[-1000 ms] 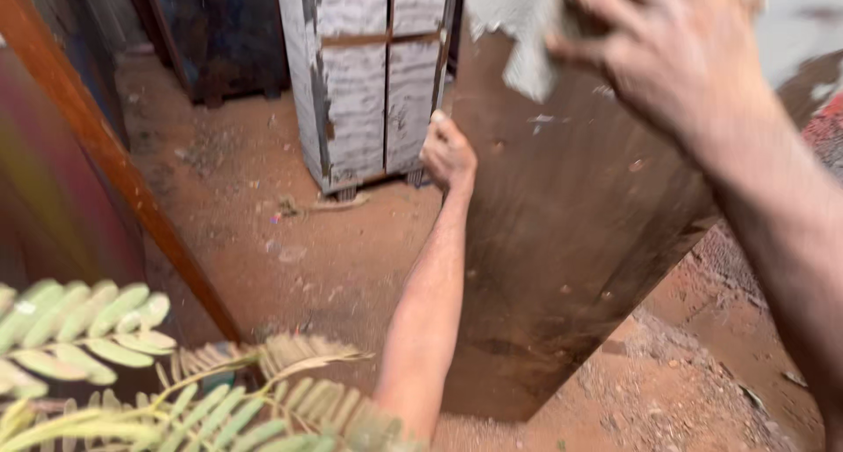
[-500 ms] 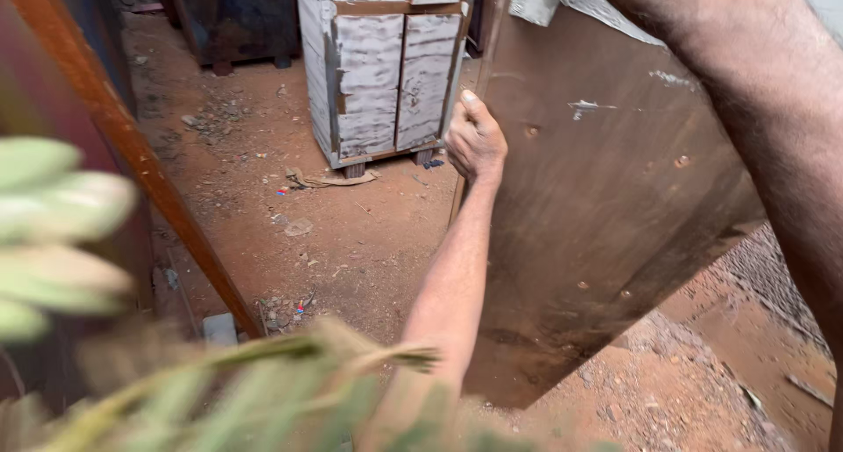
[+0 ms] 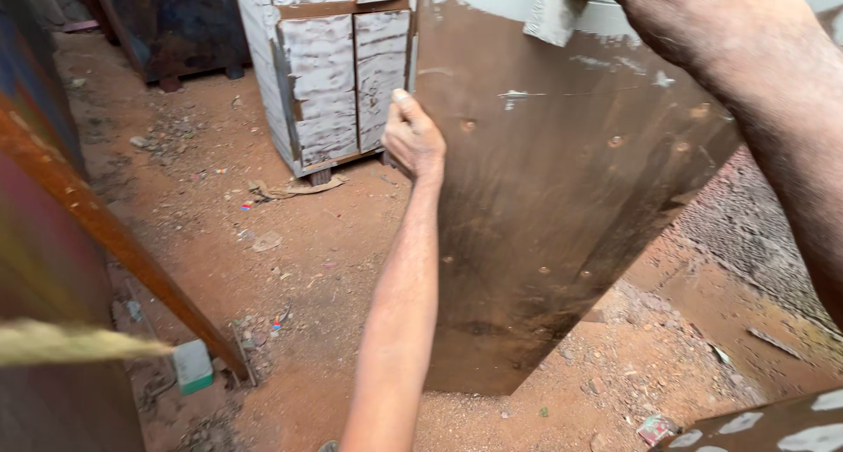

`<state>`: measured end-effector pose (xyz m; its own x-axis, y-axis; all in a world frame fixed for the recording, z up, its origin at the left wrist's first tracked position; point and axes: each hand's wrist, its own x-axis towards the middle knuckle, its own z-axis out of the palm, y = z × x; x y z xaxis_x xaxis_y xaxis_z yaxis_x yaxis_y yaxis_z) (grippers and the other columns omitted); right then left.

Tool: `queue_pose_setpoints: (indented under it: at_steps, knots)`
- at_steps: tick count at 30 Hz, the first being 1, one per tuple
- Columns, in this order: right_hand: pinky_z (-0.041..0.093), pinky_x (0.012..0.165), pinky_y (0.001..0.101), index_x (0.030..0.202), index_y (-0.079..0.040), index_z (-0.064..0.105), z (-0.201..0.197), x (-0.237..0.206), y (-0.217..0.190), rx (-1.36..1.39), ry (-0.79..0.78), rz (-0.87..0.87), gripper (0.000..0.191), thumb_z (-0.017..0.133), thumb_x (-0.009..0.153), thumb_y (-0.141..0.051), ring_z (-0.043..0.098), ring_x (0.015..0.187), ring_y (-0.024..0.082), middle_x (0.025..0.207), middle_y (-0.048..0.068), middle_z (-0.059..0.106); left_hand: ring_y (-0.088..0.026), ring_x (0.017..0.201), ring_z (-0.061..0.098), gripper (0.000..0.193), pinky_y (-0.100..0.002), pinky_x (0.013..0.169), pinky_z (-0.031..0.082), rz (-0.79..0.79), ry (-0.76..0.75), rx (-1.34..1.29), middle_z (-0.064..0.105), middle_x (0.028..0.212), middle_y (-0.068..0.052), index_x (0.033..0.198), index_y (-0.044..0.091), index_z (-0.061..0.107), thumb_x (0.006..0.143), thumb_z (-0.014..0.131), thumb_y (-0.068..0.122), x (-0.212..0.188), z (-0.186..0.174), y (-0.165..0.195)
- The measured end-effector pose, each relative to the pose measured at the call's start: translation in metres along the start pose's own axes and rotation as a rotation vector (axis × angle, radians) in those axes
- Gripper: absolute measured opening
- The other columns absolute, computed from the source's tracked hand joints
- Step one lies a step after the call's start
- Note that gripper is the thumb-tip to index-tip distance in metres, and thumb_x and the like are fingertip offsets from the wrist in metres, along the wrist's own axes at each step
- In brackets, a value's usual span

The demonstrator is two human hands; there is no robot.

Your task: The person scoops grey putty from a container and spreads it over the surface of large metal panels using a small trowel, working section by section to coat the panel faces. They hold each panel steady with one hand while smoothing the putty across it, then move to another panel.

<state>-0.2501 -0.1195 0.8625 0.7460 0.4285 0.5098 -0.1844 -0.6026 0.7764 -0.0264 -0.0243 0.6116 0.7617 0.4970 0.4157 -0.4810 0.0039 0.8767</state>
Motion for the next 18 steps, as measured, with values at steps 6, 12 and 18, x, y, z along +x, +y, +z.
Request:
queue_pose_setpoints:
  at_steps: [6, 12, 18]
  knots:
    - [0.055, 0.056, 0.0241, 0.119, -0.037, 0.078, 0.003, -0.056, 0.042, -0.214, -0.062, 0.014, 0.04, 0.063, 0.099, -0.005, 0.07, 0.076, 0.008, 0.097, -0.01, 0.076, -0.04, 0.055, 0.048, 0.063, -0.055, 0.057, 0.035, 0.004, -0.019, -0.008, 0.051, 0.059, -0.022, 0.074, -0.001, 0.059, 0.105, 0.039, 0.051, 0.0, 0.002, -0.002]
    - [0.058, 0.067, 0.0229, 0.121, -0.045, 0.075, 0.022, -0.113, 0.089, -0.372, -0.168, 0.033, 0.048, 0.064, 0.093, -0.007, 0.07, 0.092, 0.005, 0.114, -0.014, 0.075, -0.032, 0.056, 0.047, 0.067, -0.052, 0.057, 0.036, 0.024, -0.023, -0.066, 0.05, 0.058, -0.017, 0.073, -0.002, 0.057, 0.108, 0.038, 0.052, 0.001, 0.008, -0.02]
    - [0.059, 0.089, 0.0255, 0.126, -0.034, 0.074, 0.08, -0.186, 0.155, -0.224, -0.205, 0.043, 0.042, 0.059, 0.103, -0.003, 0.068, 0.109, 0.01, 0.13, -0.002, 0.072, -0.021, 0.056, 0.058, 0.068, -0.044, 0.056, 0.045, 0.08, -0.055, -0.125, 0.062, 0.062, 0.0, 0.076, 0.005, 0.065, 0.108, 0.031, 0.054, 0.007, 0.01, -0.033]
